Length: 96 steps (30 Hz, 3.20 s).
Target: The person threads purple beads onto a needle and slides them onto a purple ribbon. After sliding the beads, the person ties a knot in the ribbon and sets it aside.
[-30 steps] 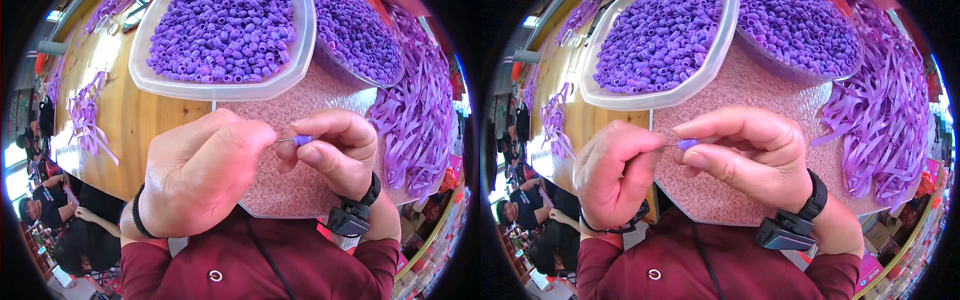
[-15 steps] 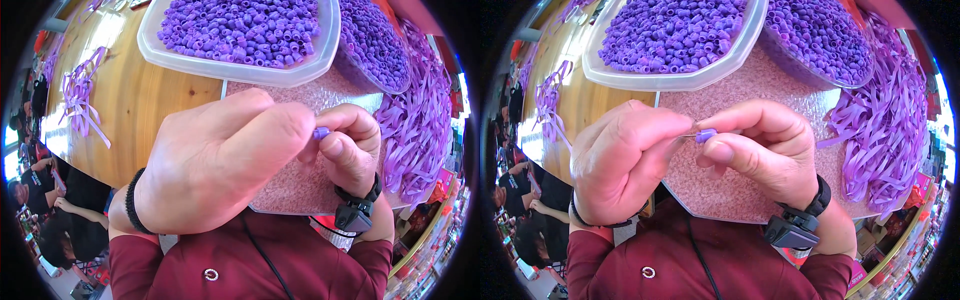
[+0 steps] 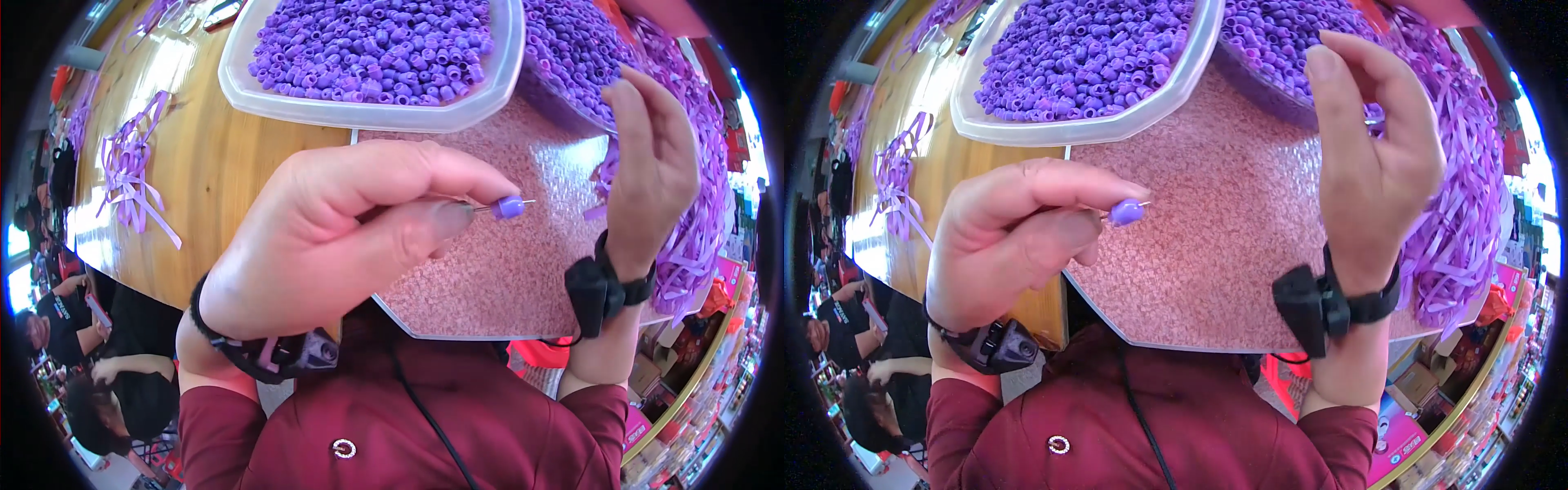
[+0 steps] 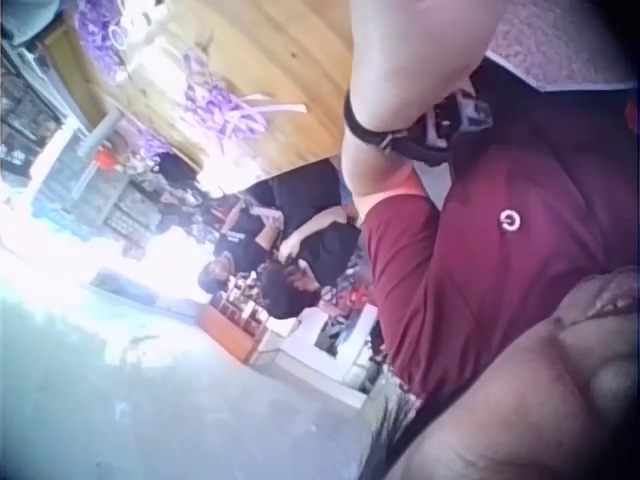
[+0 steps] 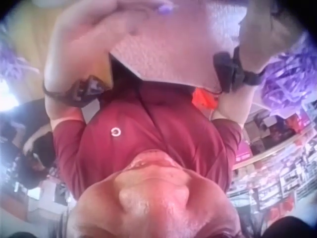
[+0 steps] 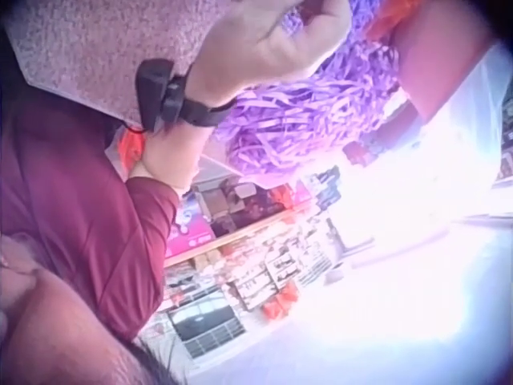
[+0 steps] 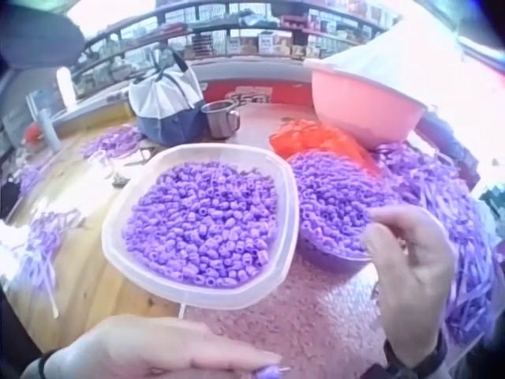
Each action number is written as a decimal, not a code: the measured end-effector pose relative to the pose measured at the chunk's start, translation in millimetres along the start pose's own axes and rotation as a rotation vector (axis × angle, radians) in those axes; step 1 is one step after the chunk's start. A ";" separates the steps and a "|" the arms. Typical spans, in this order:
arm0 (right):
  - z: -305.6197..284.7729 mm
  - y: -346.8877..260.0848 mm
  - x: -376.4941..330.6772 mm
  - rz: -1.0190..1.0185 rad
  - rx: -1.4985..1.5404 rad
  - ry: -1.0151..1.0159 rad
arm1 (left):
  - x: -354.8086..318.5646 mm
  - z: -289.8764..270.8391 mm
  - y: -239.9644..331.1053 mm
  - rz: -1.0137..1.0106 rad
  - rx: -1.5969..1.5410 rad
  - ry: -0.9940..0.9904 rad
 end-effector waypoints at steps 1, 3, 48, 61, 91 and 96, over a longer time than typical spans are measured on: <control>2.2 9.1 5.9 0.044 -0.180 -0.027 | -4.9 4.0 -12.6 -0.219 -0.237 0.013; 7.0 33.2 13.4 0.119 -0.467 -0.120 | -12.5 14.1 -24.8 -0.432 -0.478 0.008; 74.9 26.9 -60.9 0.816 0.839 -0.752 | 1.8 -1.2 18.3 0.186 0.356 0.007; 73.9 25.0 -62.0 0.776 0.779 -0.746 | 3.1 -0.4 16.7 0.203 0.448 0.014; 41.6 -6.1 -64.6 0.237 -0.106 -0.743 | 2.9 -1.3 7.4 0.220 0.419 0.031; -10.8 -15.7 -89.8 -0.031 -0.671 -0.613 | 2.5 2.7 7.8 0.173 0.424 0.020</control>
Point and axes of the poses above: each hand's wrist, its own x-axis towards the middle knuckle, its own z-axis out of the palm, y = z × x, the point moved 10 cm from there along x, towards the middle knuckle, and after that the axes turned 12 degrees about z, right-handed, at the moved point
